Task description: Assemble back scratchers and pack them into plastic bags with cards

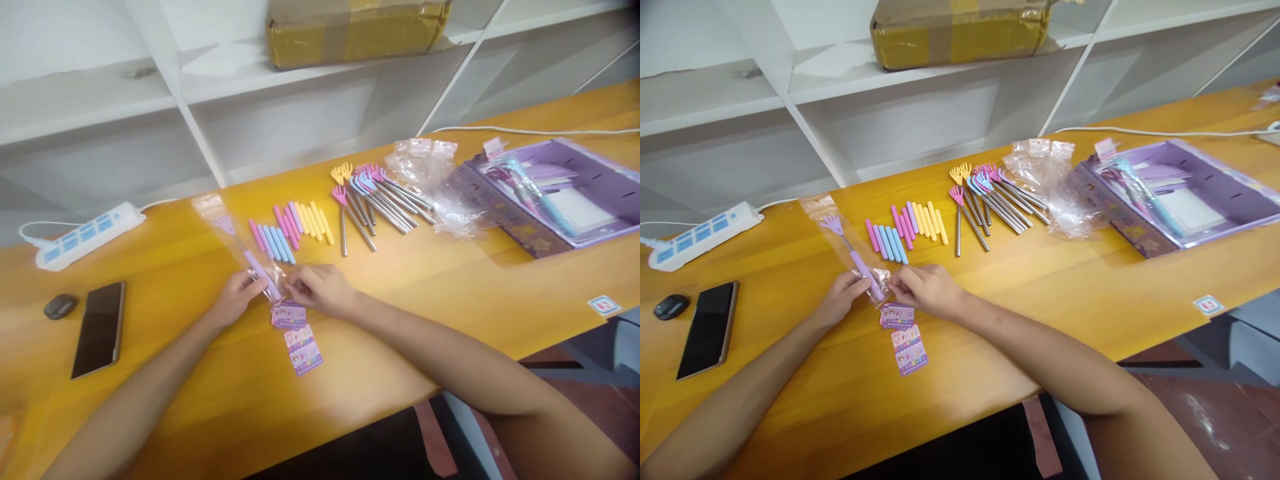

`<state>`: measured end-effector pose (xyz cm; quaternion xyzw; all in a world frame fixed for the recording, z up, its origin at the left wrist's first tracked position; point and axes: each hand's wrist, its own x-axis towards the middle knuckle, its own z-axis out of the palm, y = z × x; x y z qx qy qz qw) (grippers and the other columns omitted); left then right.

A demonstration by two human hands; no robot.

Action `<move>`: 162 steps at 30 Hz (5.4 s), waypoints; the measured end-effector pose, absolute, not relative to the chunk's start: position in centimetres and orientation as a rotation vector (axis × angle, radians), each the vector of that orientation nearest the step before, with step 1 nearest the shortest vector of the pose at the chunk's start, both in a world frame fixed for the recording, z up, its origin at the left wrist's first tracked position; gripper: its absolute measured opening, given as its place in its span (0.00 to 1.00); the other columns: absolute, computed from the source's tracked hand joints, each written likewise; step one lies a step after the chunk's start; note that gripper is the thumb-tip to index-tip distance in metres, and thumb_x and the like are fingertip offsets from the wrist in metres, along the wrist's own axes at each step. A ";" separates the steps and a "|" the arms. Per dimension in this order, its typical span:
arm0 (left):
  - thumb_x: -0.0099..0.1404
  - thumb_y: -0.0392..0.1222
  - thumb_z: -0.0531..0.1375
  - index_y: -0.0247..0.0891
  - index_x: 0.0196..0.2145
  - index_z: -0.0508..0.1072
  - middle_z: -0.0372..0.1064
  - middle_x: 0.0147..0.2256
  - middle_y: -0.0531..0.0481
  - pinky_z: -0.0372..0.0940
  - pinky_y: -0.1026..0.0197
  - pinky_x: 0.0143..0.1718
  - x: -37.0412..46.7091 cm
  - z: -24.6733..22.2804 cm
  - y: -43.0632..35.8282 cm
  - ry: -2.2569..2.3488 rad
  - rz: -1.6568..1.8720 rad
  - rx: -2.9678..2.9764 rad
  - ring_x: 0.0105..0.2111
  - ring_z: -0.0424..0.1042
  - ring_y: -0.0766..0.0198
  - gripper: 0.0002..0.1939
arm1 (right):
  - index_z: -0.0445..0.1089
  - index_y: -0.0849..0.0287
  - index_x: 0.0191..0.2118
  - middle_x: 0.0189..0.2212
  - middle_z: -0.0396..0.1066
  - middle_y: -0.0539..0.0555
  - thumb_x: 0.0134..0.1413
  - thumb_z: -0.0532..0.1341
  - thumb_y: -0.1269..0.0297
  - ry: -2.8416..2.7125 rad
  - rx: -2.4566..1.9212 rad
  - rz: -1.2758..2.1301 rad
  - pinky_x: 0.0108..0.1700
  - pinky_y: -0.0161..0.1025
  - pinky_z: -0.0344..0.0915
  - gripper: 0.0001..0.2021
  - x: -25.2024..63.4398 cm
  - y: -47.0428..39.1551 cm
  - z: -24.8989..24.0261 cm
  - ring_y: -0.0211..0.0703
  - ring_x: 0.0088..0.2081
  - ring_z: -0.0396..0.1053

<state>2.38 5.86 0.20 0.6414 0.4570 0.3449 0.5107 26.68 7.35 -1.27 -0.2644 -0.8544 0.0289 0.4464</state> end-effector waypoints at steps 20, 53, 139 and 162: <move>0.71 0.49 0.64 0.39 0.44 0.83 0.82 0.43 0.46 0.75 0.55 0.49 2.4 0.0 5.2 1.066 0.684 1.687 0.44 0.80 0.55 0.13 | 0.59 0.57 0.36 0.30 0.69 0.47 0.60 0.59 0.72 -2.113 -0.842 0.410 0.30 0.29 0.53 0.06 26.5 7.0 -1.8 0.30 0.27 0.62; 0.63 0.52 0.72 0.37 0.42 0.85 0.85 0.40 0.43 0.78 0.51 0.43 2.7 -0.3 4.7 1.201 0.630 1.561 0.39 0.83 0.52 0.16 | 0.57 0.58 0.51 0.31 0.75 0.47 0.65 0.57 0.71 -2.064 -0.788 0.561 0.29 0.30 0.58 0.12 26.8 6.6 -1.7 0.31 0.26 0.71; 0.68 0.48 0.67 0.40 0.45 0.85 0.85 0.43 0.46 0.78 0.55 0.43 2.8 -0.1 4.9 1.127 0.589 1.747 0.41 0.83 0.52 0.13 | 0.72 0.61 0.50 0.36 0.77 0.52 0.78 0.51 0.51 -2.260 -0.795 0.472 0.35 0.35 0.57 0.19 28.8 8.4 0.0 0.35 0.33 0.70; 0.65 0.53 0.68 0.39 0.32 0.70 0.67 0.22 0.61 0.54 0.68 0.14 1.5 0.9 8.6 1.069 1.505 0.596 0.12 0.53 0.76 0.17 | 0.75 0.58 0.40 0.34 0.74 0.52 0.76 0.55 0.50 -2.539 -0.319 0.812 0.34 0.35 0.57 0.20 27.8 6.0 1.2 0.35 0.31 0.68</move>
